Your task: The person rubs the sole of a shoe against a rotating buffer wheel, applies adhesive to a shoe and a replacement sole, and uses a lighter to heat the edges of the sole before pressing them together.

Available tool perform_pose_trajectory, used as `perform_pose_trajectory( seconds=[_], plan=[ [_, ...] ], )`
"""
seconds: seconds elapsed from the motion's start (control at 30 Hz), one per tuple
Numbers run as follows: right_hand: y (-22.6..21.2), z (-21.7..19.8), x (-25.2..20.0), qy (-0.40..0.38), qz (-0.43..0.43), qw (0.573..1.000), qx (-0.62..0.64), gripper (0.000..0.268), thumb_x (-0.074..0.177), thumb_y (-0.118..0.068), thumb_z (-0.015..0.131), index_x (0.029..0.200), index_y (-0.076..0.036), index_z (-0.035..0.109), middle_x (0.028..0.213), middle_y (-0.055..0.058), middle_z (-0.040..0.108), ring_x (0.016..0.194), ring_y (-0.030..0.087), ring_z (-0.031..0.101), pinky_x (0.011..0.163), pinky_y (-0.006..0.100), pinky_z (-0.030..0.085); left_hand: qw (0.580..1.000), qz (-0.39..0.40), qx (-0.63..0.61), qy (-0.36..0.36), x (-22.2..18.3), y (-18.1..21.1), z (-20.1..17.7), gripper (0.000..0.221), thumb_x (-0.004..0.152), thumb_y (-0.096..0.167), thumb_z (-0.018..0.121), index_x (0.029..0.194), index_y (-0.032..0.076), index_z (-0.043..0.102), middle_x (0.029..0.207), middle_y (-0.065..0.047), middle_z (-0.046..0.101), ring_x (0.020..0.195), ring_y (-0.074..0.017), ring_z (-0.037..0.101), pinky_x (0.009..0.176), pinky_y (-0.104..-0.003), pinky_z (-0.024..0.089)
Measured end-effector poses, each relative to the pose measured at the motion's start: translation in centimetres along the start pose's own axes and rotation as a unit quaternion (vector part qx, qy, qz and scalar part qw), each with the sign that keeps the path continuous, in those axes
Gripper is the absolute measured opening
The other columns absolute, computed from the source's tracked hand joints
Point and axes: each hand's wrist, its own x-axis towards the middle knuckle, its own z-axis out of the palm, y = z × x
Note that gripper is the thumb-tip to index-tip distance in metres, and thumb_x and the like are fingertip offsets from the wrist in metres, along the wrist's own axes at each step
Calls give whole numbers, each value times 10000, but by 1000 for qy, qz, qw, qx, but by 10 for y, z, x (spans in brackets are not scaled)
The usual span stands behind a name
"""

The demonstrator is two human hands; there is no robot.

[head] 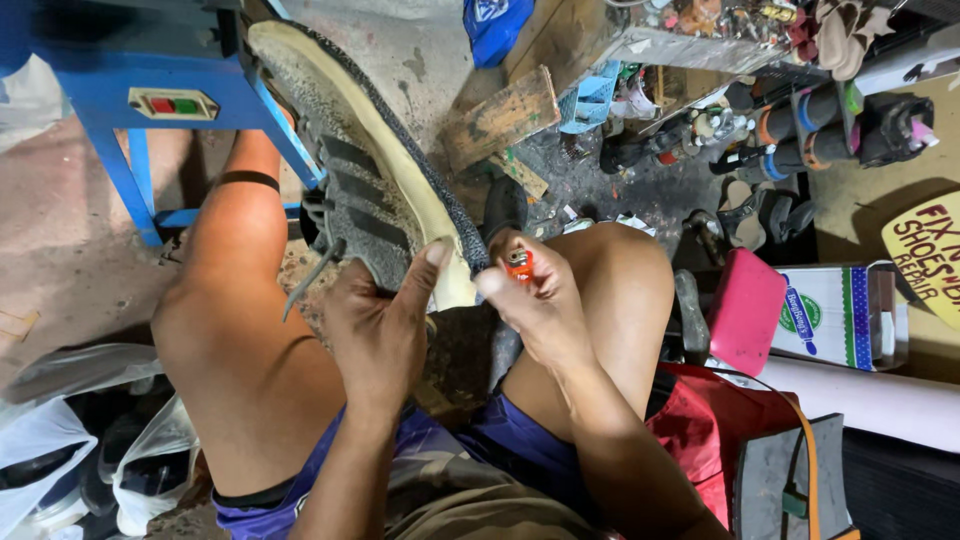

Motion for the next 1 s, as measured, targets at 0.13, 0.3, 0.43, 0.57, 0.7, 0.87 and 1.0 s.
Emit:
perform_pose_trajectory(
  seconds=[0.13,0.3,0.43,0.57,0.7,0.87,1.0],
  plan=[
    [1,-4,4,-33,31,999,22,292,987,-262,733,919,-104,498,719,-61,413,577,35,348,484,204,278,998,8,-53,-22,1,1,-2,352,927,260,800,760,6,622,623,37,554,574,-37,427,468,-272,333],
    [4,-10,2,-49,88,974,201,325,1056,-334,647,890,-76,538,722,-13,471,567,61,418,464,200,327,993,-11,-105,-45,6,-1,-5,273,920,263,786,906,1,712,756,17,696,654,-33,540,557,-241,441],
    [5,-13,2,-33,99,969,223,295,1056,-300,635,916,-54,555,732,3,488,577,71,441,461,203,334,991,-31,-119,-52,9,-2,-6,263,915,252,784,959,-2,730,824,-4,741,692,-39,586,602,-235,480],
    [4,-15,1,17,40,986,163,186,1006,-191,692,1011,-29,600,743,4,520,577,64,440,469,209,343,990,-26,-127,-49,8,-5,-4,247,917,233,783,951,-6,730,812,-11,739,684,-43,586,594,-240,477],
    [3,-11,-3,43,-11,993,109,155,1002,-139,718,1018,-3,647,793,10,580,587,49,439,477,203,328,998,-37,-45,-29,5,-6,-4,355,930,241,820,804,-47,654,655,-75,600,579,-88,447,492,-303,362],
    [-3,2,-6,50,-118,978,-168,106,985,-94,751,1036,-15,702,900,14,679,710,69,531,645,219,420,997,72,21,-3,4,-6,-8,408,929,287,810,741,-9,601,579,-65,561,540,-95,451,479,-337,386],
    [-10,7,-3,17,-223,917,-331,103,929,-51,792,1012,-44,732,926,5,719,787,85,650,705,231,504,991,90,93,12,7,-6,-9,540,906,332,837,629,-28,545,513,-119,507,456,-187,447,476,-382,372]
  ],
)
